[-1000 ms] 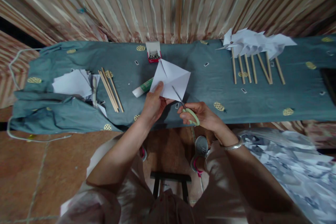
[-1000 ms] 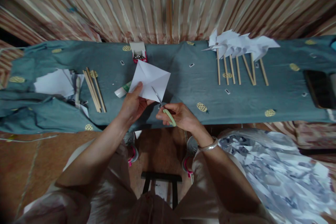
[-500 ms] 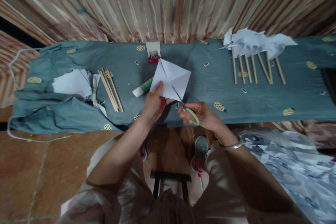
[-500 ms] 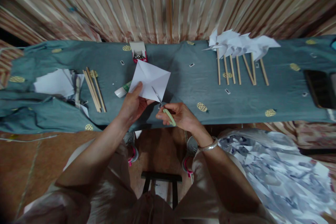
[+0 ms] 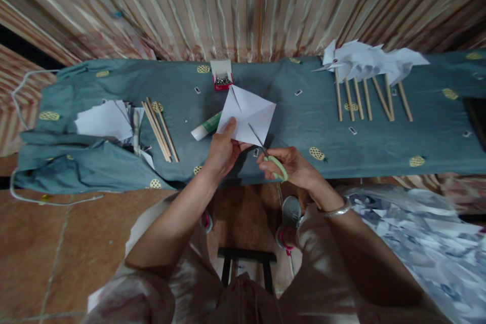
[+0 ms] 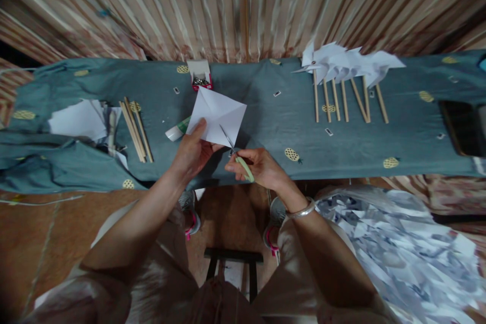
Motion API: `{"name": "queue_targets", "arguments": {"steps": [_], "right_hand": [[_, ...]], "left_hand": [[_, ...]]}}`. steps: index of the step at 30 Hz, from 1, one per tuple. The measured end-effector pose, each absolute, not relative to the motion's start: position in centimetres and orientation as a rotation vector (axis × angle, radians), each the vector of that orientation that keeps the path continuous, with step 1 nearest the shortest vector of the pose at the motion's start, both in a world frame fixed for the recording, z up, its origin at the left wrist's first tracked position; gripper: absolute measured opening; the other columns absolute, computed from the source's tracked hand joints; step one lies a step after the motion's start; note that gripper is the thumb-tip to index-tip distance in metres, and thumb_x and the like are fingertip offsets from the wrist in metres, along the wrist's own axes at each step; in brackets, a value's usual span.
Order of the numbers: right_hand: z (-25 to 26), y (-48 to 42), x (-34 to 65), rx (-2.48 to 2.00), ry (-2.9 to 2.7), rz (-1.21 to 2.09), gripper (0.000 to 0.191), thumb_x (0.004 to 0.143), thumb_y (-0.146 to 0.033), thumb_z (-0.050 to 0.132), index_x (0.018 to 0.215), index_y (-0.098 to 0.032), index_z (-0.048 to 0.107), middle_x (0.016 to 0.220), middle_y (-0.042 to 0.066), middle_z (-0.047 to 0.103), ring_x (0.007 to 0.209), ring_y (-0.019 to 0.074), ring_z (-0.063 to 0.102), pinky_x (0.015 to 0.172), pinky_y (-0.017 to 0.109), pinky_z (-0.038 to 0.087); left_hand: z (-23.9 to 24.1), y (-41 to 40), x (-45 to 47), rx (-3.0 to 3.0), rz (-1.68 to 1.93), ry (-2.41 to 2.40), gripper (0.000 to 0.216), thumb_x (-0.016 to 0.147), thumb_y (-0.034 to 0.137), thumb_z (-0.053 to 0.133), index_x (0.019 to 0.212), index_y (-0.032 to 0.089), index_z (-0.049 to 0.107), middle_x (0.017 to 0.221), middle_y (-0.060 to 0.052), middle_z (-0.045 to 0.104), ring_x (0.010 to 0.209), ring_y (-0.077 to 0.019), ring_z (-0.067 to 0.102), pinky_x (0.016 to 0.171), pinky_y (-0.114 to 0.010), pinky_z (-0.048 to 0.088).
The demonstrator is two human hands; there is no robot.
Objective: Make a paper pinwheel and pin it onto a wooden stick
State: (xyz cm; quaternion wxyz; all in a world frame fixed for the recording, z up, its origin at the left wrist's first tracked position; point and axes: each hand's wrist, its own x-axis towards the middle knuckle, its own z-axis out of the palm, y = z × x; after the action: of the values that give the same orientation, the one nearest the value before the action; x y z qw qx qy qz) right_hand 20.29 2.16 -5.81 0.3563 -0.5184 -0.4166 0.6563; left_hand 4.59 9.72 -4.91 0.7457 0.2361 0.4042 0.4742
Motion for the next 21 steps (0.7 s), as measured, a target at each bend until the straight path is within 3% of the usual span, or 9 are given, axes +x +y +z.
{"name": "queue_targets", "arguments": {"steps": [7,15,21], "right_hand": [[-5.72,2.17,20.22,-1.36,-1.087,1.682,0.042,0.063,-0.054,0.086,0.074,-0.016,0.071,0.054,-0.003,0.061,0.05,0.0083,0.055,0.048,0.023,0.041],[-5.55,2.25,20.12,-1.359,-1.062,1.684,0.043,0.06,-0.053,0.088,0.072,-0.016,0.07,0.053,-0.003,0.06,0.048,0.0082,0.054,0.047,0.022,0.042],[-5.33,2.26,20.11,-1.356,-1.022,1.72,0.044,0.057,-0.052,0.091,0.072,-0.016,0.069,0.054,-0.004,0.061,0.05,0.0076,0.056,0.047,0.02,0.043]], "left_hand": [[-4.58,9.75,4.6,0.481,1.023,0.903,0.011,0.093,0.028,0.063,0.097,0.018,0.063,0.083,-0.002,0.073,0.074,-0.0137,0.07,0.072,-0.025,0.06],[-4.65,9.65,4.58,0.527,1.017,0.922,0.016,0.09,0.033,0.067,0.1,0.02,0.065,0.092,-0.005,0.076,0.09,-0.0167,0.072,0.08,-0.025,0.061],[-4.92,9.77,4.55,0.54,1.037,0.909,0.017,0.09,0.034,0.067,0.097,0.018,0.064,0.087,-0.004,0.075,0.082,-0.0162,0.071,0.071,-0.024,0.06]]}}
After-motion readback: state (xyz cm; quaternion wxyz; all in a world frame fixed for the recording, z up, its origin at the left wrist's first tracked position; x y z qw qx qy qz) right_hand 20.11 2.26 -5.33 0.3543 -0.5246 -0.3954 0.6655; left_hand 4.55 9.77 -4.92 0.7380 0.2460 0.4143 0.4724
